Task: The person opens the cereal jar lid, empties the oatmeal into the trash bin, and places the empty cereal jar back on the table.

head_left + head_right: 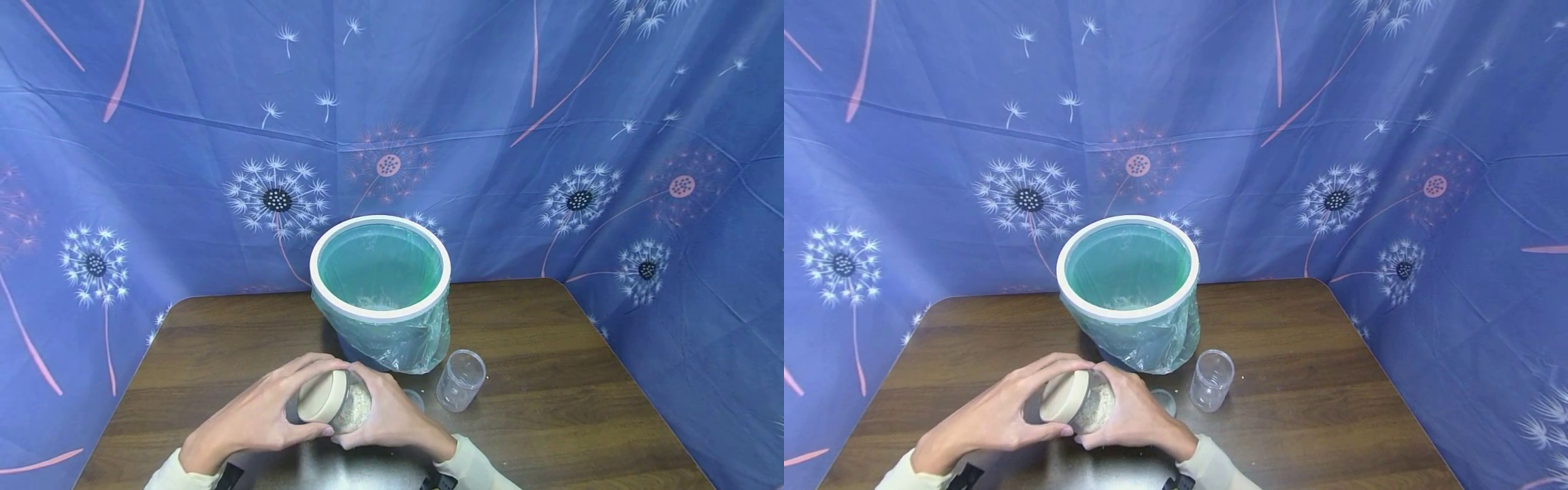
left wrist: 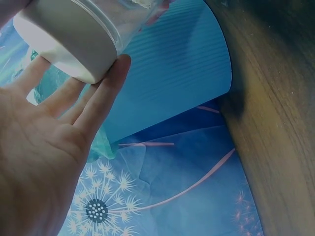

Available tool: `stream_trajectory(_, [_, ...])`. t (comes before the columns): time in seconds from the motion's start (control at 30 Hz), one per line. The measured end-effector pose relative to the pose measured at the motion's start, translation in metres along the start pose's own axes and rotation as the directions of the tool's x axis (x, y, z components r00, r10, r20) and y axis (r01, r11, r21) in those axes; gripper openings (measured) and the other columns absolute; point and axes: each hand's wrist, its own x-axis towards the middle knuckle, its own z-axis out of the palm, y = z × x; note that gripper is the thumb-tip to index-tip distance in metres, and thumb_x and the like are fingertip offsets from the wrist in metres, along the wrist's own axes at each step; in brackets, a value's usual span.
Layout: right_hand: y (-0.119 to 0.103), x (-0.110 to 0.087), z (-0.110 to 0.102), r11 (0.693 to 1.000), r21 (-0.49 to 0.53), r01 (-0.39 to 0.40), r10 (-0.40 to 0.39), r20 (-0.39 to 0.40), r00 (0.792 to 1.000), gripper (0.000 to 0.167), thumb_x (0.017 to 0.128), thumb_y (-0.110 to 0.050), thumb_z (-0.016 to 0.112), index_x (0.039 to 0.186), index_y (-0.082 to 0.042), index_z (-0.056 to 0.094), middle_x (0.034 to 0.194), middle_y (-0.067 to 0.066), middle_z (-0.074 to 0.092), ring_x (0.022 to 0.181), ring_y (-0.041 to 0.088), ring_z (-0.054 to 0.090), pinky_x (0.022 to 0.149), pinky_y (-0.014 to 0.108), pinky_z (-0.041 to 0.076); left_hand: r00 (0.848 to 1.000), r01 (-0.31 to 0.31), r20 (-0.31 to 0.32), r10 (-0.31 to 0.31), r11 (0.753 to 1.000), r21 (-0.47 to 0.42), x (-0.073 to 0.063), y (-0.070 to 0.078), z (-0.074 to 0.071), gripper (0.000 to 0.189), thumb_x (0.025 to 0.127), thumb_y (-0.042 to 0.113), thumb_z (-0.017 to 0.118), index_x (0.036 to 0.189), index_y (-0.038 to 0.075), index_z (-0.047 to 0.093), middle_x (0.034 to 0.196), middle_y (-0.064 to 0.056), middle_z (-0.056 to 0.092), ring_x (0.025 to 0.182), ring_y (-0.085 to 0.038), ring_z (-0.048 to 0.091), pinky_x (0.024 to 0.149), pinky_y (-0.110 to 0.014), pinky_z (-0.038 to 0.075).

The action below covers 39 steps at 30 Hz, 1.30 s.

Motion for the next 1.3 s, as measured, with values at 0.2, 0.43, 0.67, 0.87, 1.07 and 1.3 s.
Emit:
stream_trajectory(0.2, [-0.001, 0.0, 0.0, 1.0, 0.0, -0.016, 0.016, 0.003, 1.0, 0.087, 0.064, -0.038, 0.099, 0.14, -0.029, 0.057, 0.115, -0.012, 0.069, 0.098, 0.003, 0.064, 0.086, 0.023, 0.054, 0.998, 0.053, -0.035, -0.053, 0.999, -0.006, 0.0, -0.001, 0.002, 0.079, 0.081, 0.045, 0.094, 0.15, 0.027, 0.059, 0.14, 0.015, 0.062, 0.121, -0.007, 0.065, 0.095, -0.035, 0.056])
stream_trajectory(0.43, [-0.002, 0.0, 0.0, 0.999, 0.024, -0.037, 0.037, 0.006, 0.999, 0.088, 0.065, -0.039, 0.1, 0.141, -0.031, 0.057, 0.116, -0.014, 0.069, 0.099, 0.003, 0.064, 0.087, 0.024, 0.054, 0.989, 0.103, -0.109, -0.097, 0.994, 0.044, -0.002, 0.0, 0.005, 0.076, 0.082, 0.059, 0.089, 0.146, 0.029, 0.061, 0.135, 0.015, 0.066, 0.106, -0.004, 0.068, 0.083, -0.031, 0.058])
stream_trajectory(0.67, [-0.001, 0.0, 0.0, 0.999, 0.021, -0.028, 0.028, -0.004, 1.0, 0.089, 0.063, -0.037, 0.101, 0.141, -0.03, 0.057, 0.117, -0.013, 0.069, 0.099, 0.004, 0.065, 0.088, 0.025, 0.055, 0.979, 0.163, -0.138, -0.148, 0.981, 0.104, 0.0, 0.003, 0.009, 0.073, 0.083, 0.062, 0.086, 0.143, 0.029, 0.062, 0.128, 0.013, 0.07, 0.096, -0.002, 0.066, 0.077, -0.029, 0.057])
stream_trajectory(0.87, [-0.001, -0.001, 0.001, 0.999, 0.032, -0.022, 0.022, -0.007, 1.0, 0.089, 0.063, -0.035, 0.102, 0.14, -0.03, 0.057, 0.117, -0.013, 0.069, 0.1, 0.004, 0.065, 0.087, 0.025, 0.055, 0.972, 0.19, -0.163, -0.169, 0.974, 0.122, 0.001, 0.006, 0.012, 0.069, 0.085, 0.06, 0.086, 0.138, 0.021, 0.063, 0.118, 0.011, 0.071, 0.086, 0.001, 0.062, 0.069, -0.024, 0.053])
stream_trajectory(1.07, [-0.001, -0.001, 0.001, 1.0, 0.018, -0.019, 0.019, -0.006, 1.0, 0.089, 0.063, -0.036, 0.101, 0.14, -0.029, 0.057, 0.118, -0.012, 0.069, 0.101, 0.003, 0.065, 0.088, 0.025, 0.054, 0.963, 0.224, -0.188, -0.193, 0.962, 0.157, 0.002, 0.009, 0.015, 0.067, 0.085, 0.061, 0.085, 0.134, 0.019, 0.065, 0.108, 0.01, 0.072, 0.08, 0.002, 0.06, 0.064, -0.022, 0.05])
stream_trajectory(1.3, [-0.001, -0.001, 0.001, 1.0, -0.005, -0.025, 0.025, 0.0, 1.0, 0.088, 0.063, -0.039, 0.101, 0.14, -0.027, 0.058, 0.118, -0.012, 0.069, 0.101, 0.003, 0.064, 0.087, 0.025, 0.054, 0.957, 0.245, -0.202, -0.211, 0.955, 0.165, 0.003, 0.01, 0.015, 0.06, 0.086, 0.06, 0.084, 0.126, 0.02, 0.065, 0.087, 0.016, 0.063, 0.068, 0.005, 0.052, 0.055, -0.019, 0.042])
